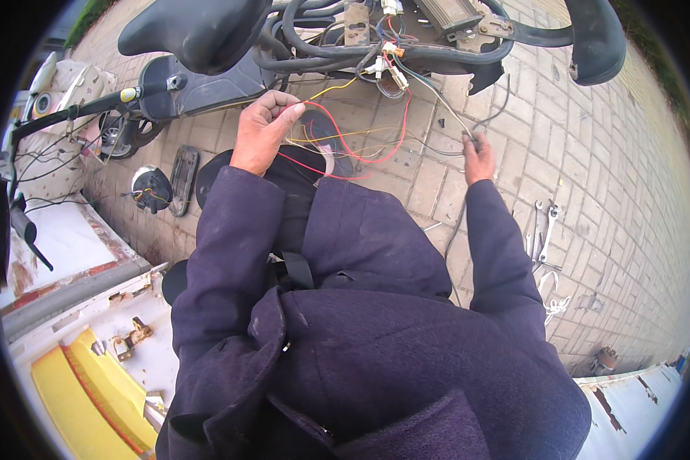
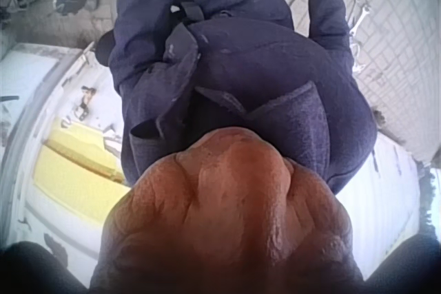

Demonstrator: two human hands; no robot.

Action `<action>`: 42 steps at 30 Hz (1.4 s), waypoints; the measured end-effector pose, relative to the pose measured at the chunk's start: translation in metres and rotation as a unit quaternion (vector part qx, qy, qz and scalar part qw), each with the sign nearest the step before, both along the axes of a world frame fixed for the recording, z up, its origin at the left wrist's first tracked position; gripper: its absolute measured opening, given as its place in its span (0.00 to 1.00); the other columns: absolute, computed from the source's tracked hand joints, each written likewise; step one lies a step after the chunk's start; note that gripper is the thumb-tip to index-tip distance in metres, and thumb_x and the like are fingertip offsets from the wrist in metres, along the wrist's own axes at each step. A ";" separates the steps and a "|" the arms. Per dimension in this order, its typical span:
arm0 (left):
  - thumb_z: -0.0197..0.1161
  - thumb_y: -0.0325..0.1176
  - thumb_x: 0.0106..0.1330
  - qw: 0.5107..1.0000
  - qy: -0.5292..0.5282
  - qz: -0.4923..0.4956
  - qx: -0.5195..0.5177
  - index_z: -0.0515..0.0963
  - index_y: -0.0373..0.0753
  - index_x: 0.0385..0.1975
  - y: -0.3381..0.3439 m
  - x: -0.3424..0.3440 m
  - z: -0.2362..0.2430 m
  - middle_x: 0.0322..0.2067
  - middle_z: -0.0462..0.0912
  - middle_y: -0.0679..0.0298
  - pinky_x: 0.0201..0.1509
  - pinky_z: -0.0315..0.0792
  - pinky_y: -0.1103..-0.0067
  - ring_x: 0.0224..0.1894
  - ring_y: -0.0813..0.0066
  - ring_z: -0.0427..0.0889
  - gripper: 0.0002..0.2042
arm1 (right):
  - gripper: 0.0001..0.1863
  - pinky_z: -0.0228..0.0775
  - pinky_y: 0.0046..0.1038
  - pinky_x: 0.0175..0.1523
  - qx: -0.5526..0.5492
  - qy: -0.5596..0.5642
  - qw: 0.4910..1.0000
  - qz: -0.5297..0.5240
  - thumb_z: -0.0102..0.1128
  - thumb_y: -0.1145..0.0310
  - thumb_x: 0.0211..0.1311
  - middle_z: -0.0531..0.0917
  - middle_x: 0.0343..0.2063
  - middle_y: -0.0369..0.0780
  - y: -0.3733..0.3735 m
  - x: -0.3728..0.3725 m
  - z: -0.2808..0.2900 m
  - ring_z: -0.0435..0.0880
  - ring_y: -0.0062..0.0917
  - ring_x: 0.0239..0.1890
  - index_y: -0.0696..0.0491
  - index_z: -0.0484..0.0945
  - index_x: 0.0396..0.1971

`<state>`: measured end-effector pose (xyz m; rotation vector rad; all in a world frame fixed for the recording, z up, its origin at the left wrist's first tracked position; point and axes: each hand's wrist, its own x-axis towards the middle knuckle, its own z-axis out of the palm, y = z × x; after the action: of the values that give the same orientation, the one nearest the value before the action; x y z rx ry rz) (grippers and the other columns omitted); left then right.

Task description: The person uses a screwdriver to open a small black electrical component and then strips and twists multiple colored wires by hand. They connect the wires to the component and the scooter's wiring harness, working on the scooter's electrical system.

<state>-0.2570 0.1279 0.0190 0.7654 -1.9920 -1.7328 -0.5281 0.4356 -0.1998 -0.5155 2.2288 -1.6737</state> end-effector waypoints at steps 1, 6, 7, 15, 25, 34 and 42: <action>0.67 0.31 0.68 0.999 -0.004 -0.020 -0.032 0.81 0.33 0.40 0.001 -0.001 0.009 0.28 0.81 0.70 0.35 0.69 0.84 0.30 0.86 0.75 0.08 | 0.13 0.70 0.23 0.39 0.079 0.036 0.996 -0.035 0.60 0.63 0.72 0.82 0.30 0.34 0.011 -0.016 0.001 0.77 0.16 0.32 0.56 0.82 0.47; 0.67 0.31 0.66 0.987 -0.071 -0.030 -0.143 0.82 0.34 0.40 -0.013 0.001 0.039 0.29 0.82 0.67 0.38 0.71 0.80 0.32 0.82 0.76 0.08 | 0.13 0.71 0.22 0.39 0.042 0.084 0.979 -0.180 0.61 0.63 0.71 0.82 0.28 0.33 0.067 -0.073 0.012 0.78 0.16 0.30 0.54 0.83 0.46; 0.67 0.31 0.66 0.981 -0.093 -0.031 -0.165 0.82 0.34 0.40 -0.018 0.004 0.040 0.29 0.82 0.67 0.38 0.71 0.80 0.32 0.82 0.76 0.08 | 0.13 0.69 0.22 0.37 0.051 0.106 0.967 -0.224 0.62 0.63 0.70 0.81 0.25 0.33 0.078 -0.080 0.014 0.77 0.16 0.29 0.55 0.84 0.45; 0.65 0.27 0.67 0.977 -0.124 0.045 -0.170 0.81 0.32 0.39 -0.060 0.050 0.031 0.27 0.79 0.69 0.37 0.69 0.84 0.30 0.85 0.74 0.06 | 0.18 0.70 0.24 0.35 -0.017 -0.043 0.959 -0.281 0.65 0.56 0.68 0.82 0.25 0.38 0.102 -0.099 0.003 0.79 0.20 0.27 0.58 0.83 0.42; 0.66 0.28 0.68 0.977 -0.035 0.175 -0.120 0.81 0.33 0.41 -0.088 0.077 0.007 0.29 0.81 0.70 0.33 0.69 0.85 0.28 0.87 0.74 0.07 | 0.30 0.74 0.31 0.37 -0.179 -0.402 0.866 -0.238 0.53 0.43 0.73 0.78 0.27 0.36 0.109 -0.091 -0.090 0.78 0.29 0.26 0.57 0.77 0.55; 0.69 0.29 0.66 0.954 0.057 0.248 -0.156 0.80 0.31 0.41 -0.093 0.055 0.031 0.26 0.80 0.70 0.26 0.65 0.86 0.23 0.88 0.71 0.10 | 0.32 0.75 0.34 0.37 -0.007 -0.138 0.857 -0.496 0.63 0.40 0.65 0.79 0.19 0.40 0.199 -0.171 -0.031 0.78 0.35 0.24 0.61 0.84 0.35; 0.76 0.37 0.62 0.944 0.146 0.282 0.091 0.77 0.36 0.32 -0.098 0.072 0.043 0.17 0.67 0.76 0.20 0.52 0.84 0.17 0.88 0.60 0.14 | 0.24 0.61 0.24 0.23 0.089 -0.155 0.938 -0.297 0.69 0.47 0.63 0.74 0.18 0.32 0.228 -0.161 -0.082 0.72 0.15 0.19 0.53 0.85 0.47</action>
<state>-0.1846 0.0300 0.0617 0.9582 -1.2656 -1.5757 -0.6891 0.6638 -0.2817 0.4901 2.3862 -1.6240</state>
